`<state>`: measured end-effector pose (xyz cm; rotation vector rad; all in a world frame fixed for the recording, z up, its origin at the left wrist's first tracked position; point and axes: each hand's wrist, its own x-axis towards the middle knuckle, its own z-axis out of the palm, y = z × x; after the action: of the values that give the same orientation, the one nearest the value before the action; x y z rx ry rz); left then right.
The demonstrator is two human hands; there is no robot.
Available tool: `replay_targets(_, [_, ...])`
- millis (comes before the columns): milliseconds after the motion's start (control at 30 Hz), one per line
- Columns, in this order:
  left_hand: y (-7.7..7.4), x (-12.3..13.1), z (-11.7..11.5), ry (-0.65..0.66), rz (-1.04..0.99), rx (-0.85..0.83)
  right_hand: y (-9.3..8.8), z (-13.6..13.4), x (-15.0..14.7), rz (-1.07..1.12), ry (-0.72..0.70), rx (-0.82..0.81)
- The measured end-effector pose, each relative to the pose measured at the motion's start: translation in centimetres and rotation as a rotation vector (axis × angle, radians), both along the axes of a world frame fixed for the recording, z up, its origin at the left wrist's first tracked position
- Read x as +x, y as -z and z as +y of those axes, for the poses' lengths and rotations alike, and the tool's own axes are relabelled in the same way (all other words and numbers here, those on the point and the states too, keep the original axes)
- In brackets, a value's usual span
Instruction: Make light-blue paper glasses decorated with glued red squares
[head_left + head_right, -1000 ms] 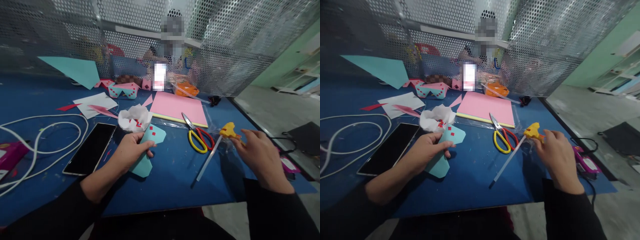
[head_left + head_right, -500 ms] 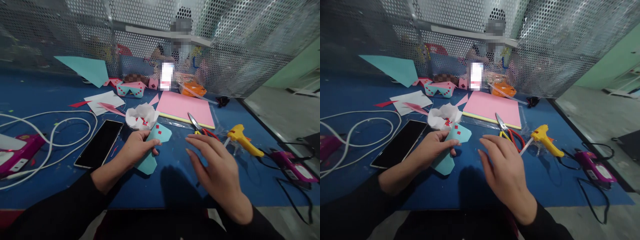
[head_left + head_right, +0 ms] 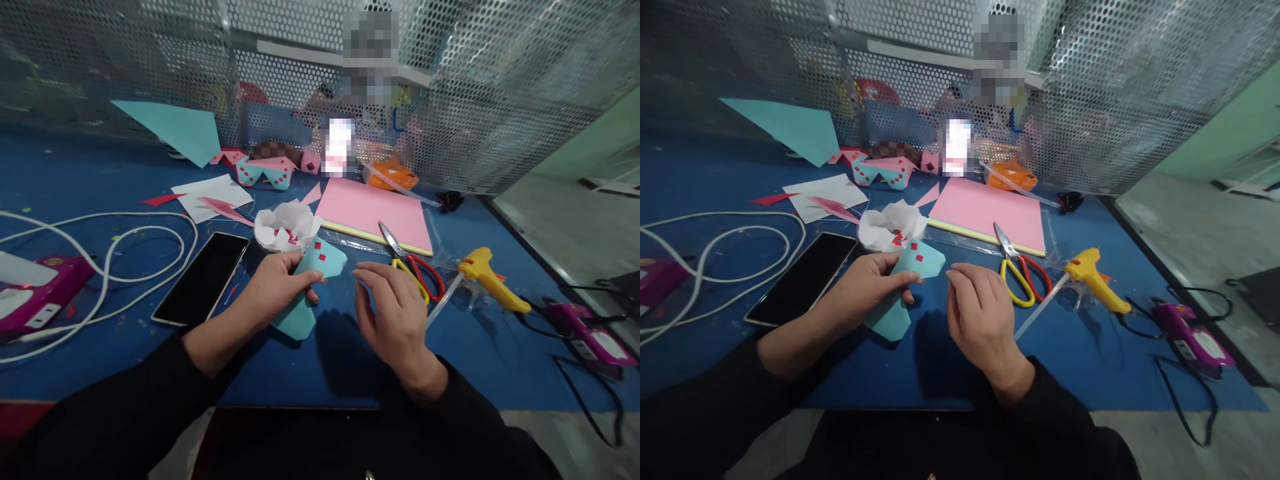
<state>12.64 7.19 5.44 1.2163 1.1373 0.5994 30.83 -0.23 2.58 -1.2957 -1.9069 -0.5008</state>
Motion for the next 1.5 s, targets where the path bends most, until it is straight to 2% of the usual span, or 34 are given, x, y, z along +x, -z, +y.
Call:
replay_targets(200, [0.2, 0.1, -0.2, 0.018, -0.014, 0.05, 0.2, 0.2, 0.4, 0.012, 0.031, 0.062])
replay_targets(533, [0.5, 0.5, -0.2, 0.013, -0.095, 0.123, 0.2, 0.4, 0.3, -0.028, -0.013, 0.127])
replay_targets(800, [1.0, 0.6, -0.2, 0.007, -0.107, 0.009, 0.4, -0.1, 0.5, -0.023, -0.023, 0.104])
replay_targets(933, [0.3, -0.6, -1.0, 0.036, -0.108, -0.073, 0.5, -0.4, 0.8, -0.016, -0.029, 0.07])
replay_targets(1167, [-1.0, -4.6, -1.5, 0.056, -0.106, -0.15, 1.3, -0.1, 1.5, -0.05, 0.01, 0.017])
replay_targets(1500, [0.0, -6.0, -0.9, 0.064, -0.126, -0.184, 1.9, 0.6, 0.5, -0.087, 0.047, -0.1])
